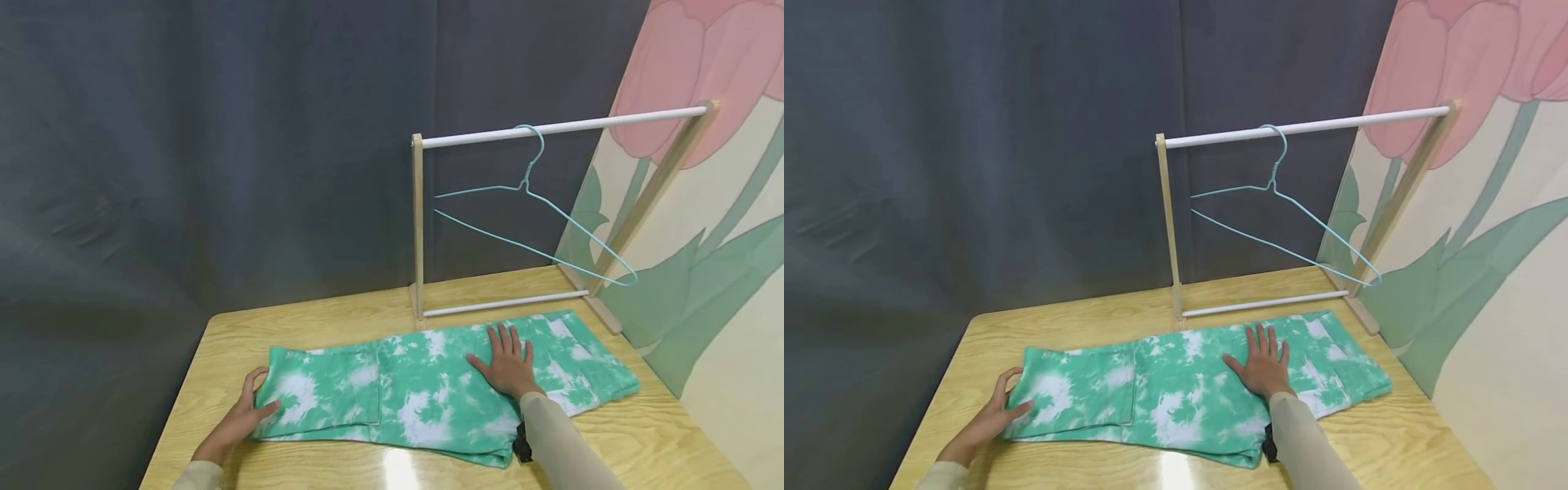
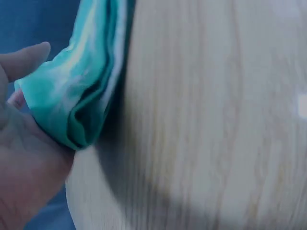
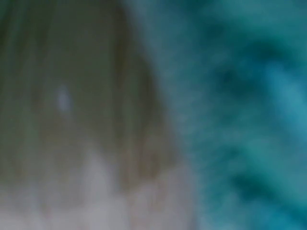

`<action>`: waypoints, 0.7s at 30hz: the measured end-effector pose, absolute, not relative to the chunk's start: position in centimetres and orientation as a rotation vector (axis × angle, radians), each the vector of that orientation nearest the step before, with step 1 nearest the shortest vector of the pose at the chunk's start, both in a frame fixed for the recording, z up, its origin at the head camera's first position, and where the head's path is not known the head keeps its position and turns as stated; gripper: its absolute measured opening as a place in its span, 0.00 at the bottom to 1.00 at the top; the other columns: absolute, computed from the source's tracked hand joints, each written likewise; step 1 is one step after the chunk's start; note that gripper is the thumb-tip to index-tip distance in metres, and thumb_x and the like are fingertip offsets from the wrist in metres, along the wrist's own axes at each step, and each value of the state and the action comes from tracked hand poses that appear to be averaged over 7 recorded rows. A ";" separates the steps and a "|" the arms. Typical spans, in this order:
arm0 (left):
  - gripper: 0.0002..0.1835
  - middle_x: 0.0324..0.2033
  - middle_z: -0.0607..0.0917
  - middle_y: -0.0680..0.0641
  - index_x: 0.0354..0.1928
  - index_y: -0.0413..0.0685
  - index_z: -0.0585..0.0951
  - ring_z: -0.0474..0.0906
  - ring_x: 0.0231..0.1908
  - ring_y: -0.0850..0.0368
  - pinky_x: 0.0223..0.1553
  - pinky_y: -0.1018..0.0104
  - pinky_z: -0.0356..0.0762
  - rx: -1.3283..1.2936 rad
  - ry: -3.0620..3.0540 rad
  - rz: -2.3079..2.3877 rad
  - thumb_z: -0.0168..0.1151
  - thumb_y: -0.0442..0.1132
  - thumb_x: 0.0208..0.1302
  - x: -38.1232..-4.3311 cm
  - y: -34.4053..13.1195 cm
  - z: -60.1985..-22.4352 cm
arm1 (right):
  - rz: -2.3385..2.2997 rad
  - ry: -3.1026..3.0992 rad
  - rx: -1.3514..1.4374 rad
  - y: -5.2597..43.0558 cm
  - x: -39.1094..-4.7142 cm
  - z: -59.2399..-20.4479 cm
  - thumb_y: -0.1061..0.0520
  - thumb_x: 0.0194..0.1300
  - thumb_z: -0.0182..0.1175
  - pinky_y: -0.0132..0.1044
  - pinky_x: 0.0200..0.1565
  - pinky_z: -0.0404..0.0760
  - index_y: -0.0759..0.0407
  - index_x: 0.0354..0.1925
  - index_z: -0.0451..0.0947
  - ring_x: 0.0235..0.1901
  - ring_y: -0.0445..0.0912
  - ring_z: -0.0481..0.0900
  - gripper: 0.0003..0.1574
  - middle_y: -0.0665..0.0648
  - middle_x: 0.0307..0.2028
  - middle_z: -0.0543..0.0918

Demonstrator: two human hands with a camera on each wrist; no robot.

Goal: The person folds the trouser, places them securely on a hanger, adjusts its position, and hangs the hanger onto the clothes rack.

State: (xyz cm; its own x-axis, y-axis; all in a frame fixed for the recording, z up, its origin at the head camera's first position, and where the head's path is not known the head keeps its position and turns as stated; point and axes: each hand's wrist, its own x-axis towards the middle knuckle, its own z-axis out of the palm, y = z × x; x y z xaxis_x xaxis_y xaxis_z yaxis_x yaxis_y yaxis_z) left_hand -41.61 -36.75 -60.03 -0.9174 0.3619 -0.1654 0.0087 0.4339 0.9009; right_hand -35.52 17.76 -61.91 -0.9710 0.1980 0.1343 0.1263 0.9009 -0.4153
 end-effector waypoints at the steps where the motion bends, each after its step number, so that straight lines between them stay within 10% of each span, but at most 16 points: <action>1: 0.46 0.75 0.46 0.24 0.77 0.55 0.38 0.46 0.74 0.24 0.66 0.31 0.62 0.309 2.317 1.522 0.60 0.40 0.71 -41.5 -36.7 -59.9 | 0.615 -2.888 -0.249 17.8 -35.5 -61.9 0.24 0.66 0.51 0.72 0.71 0.28 0.61 0.79 0.45 0.77 0.68 0.33 0.62 0.70 0.78 0.43; 5: 0.48 0.74 0.56 0.27 0.80 0.61 0.37 0.68 0.67 0.34 0.58 0.49 0.78 0.208 2.157 1.662 0.59 0.39 0.72 -41.1 -36.7 -59.5 | 0.607 -2.889 -0.240 18.1 -35.6 -62.4 0.22 0.65 0.49 0.71 0.71 0.27 0.61 0.79 0.44 0.77 0.68 0.33 0.63 0.70 0.78 0.43; 10: 0.48 0.76 0.54 0.32 0.80 0.63 0.40 0.69 0.67 0.44 0.58 0.55 0.79 0.147 2.081 1.692 0.61 0.40 0.71 -41.0 -37.2 -60.0 | 0.603 -2.887 -0.238 18.2 -35.7 -62.8 0.21 0.65 0.48 0.72 0.70 0.27 0.61 0.79 0.44 0.77 0.68 0.33 0.64 0.70 0.78 0.43; 21: 0.38 0.74 0.57 0.29 0.79 0.40 0.44 0.66 0.69 0.34 0.65 0.41 0.70 -0.001 2.236 1.613 0.50 0.37 0.76 -41.8 -36.6 -60.5 | 0.594 -2.900 -0.242 18.0 -35.6 -62.5 0.21 0.66 0.46 0.71 0.71 0.26 0.60 0.79 0.43 0.78 0.67 0.32 0.63 0.69 0.78 0.42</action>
State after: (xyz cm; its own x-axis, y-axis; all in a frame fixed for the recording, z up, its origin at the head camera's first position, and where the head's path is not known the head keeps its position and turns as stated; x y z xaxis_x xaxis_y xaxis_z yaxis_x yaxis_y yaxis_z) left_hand -41.77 -36.58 -60.51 -0.9270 0.2190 -0.3044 -0.2198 0.3405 0.9142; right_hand -35.63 18.03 -62.50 -0.9721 0.1921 0.1343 0.1239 0.9075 -0.4014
